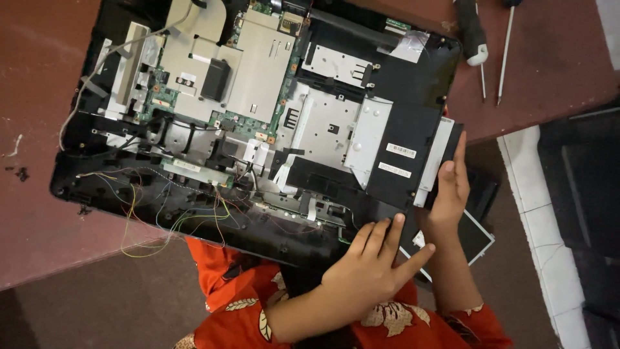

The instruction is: Repairing a computer by unscrewing internal components and repositioning parts like the hard drive.

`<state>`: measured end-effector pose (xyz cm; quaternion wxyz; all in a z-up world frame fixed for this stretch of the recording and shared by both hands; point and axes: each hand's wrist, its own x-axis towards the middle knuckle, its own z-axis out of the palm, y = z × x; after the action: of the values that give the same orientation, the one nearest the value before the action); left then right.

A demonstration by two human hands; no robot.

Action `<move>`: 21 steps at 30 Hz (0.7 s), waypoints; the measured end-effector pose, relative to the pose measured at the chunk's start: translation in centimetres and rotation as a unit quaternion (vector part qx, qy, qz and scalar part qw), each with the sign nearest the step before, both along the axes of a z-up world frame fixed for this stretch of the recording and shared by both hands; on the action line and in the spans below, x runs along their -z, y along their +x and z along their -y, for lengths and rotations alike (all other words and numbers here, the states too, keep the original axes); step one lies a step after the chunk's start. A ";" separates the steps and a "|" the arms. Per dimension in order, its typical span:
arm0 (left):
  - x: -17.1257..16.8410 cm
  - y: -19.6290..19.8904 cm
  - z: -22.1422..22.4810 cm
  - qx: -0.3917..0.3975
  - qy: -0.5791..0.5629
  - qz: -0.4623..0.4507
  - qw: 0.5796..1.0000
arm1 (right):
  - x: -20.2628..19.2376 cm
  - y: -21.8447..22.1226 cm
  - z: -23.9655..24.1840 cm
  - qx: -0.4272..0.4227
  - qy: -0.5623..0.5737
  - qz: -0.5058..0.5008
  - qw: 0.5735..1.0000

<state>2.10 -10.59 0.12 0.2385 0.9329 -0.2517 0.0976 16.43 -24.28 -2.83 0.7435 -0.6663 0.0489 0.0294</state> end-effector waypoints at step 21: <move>-1.1 0.0 -0.5 -0.012 0.007 -0.011 1.000 | -0.2 0.2 -1.7 -0.095 -0.259 0.055 0.960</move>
<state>2.09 -10.10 1.17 0.2340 0.9385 -0.2382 0.0883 16.60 -22.61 -2.67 0.5410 -0.8381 -0.0497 0.0497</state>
